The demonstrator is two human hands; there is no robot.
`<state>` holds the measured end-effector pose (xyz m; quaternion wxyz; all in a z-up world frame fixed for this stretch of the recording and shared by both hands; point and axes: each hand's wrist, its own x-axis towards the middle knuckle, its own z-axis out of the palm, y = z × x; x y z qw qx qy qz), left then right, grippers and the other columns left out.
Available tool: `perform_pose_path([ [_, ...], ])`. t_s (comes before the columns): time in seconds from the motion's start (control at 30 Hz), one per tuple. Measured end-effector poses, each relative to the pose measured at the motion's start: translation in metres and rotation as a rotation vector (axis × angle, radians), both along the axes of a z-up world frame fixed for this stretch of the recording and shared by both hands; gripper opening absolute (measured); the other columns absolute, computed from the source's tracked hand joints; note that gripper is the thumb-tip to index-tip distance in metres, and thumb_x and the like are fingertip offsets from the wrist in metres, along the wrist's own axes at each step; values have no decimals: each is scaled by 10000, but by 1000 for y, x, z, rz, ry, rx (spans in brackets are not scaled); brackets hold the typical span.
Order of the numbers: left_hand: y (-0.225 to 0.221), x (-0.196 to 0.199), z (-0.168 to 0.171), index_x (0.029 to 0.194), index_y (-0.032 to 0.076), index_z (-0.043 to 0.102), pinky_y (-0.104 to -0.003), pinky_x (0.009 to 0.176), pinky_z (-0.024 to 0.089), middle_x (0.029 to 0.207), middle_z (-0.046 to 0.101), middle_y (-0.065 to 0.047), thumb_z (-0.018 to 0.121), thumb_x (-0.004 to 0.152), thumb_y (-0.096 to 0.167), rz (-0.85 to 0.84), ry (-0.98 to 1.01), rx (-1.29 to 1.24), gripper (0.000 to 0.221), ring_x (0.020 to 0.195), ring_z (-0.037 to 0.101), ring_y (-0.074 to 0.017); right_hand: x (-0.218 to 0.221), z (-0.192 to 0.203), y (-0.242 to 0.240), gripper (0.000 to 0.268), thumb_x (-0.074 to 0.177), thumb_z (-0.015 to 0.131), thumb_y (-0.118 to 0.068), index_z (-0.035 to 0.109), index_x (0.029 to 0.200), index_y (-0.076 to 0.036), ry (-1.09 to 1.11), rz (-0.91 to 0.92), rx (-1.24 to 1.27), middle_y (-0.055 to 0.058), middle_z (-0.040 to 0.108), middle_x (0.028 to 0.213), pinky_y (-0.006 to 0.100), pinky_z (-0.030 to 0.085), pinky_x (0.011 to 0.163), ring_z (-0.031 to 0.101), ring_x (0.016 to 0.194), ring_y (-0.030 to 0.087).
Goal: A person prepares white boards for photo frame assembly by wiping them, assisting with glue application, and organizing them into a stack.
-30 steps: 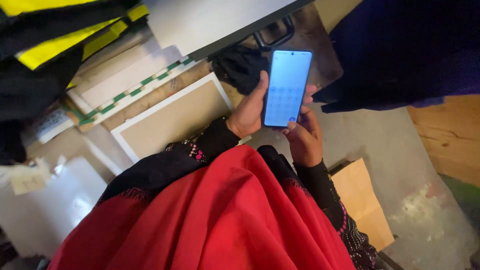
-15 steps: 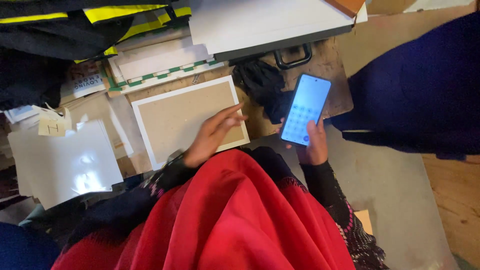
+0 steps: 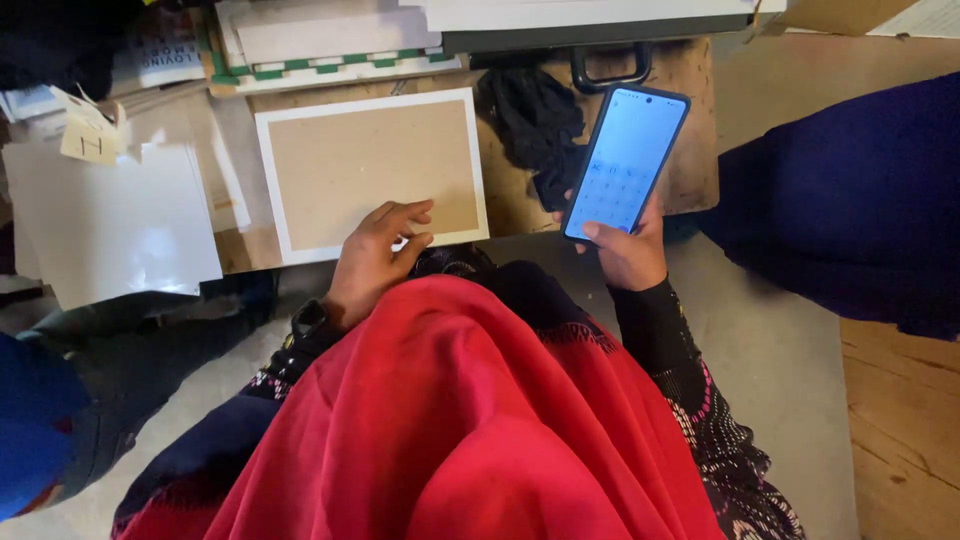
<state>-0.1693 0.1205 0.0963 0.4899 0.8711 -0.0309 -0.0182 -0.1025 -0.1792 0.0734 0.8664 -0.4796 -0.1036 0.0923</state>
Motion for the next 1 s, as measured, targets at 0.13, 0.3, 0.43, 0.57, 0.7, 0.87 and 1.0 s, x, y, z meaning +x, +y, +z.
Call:
perform_pose_path([
  [0.13,4,-12,2,1217,60,645,-364,754,564,998,668,-124,675,903,83,7,38,45,316,833,646,-296,-9,12,-10,676,657,776,101,470,1216,-124,0,-42,-72,265,664,1055,299,518,417,700,733,288],
  [0.3,9,-23,0,1228,62,636,-413,761,559,1024,660,-146,665,913,84,-3,73,57,317,846,653,-315,-11,8,-16,718,636,782,118,442,1215,-136,42,-53,-87,241,662,1072,310,530,433,696,752,296],
  [0.43,9,-27,4,1237,38,628,-455,802,548,1040,653,-192,651,913,51,-30,102,31,325,873,657,-369,-14,4,-24,715,659,780,66,439,1239,-179,66,-15,-37,214,656,1104,324,546,480,687,783,304],
  [0.57,9,-30,4,1227,64,634,-457,795,550,1038,662,-154,667,905,91,-44,76,46,325,882,664,-345,-16,3,-25,625,720,724,0,432,1256,-134,65,-12,64,276,635,1130,339,555,472,692,821,349],
  [0.7,7,-33,5,1238,103,637,-444,824,548,1044,667,-129,674,900,96,-42,94,-6,340,897,673,-333,-16,-1,-28,585,765,690,-76,426,1282,-148,54,37,99,286,627,1142,362,572,484,690,805,346],
  [0.87,-6,-22,14,1263,142,626,-448,841,540,1046,660,-116,663,909,184,-104,139,-73,358,928,672,-337,-15,-6,-16,546,815,649,-195,438,1312,-118,80,112,182,292,639,1095,342,567,429,702,762,333],
  [1.0,-25,1,22,1250,103,598,-469,783,542,1012,655,-142,672,880,123,-258,-12,3,377,884,664,-346,-14,-2,14,522,939,457,-406,441,1265,1,42,78,-22,307,648,952,328,536,319,686,606,303],
])
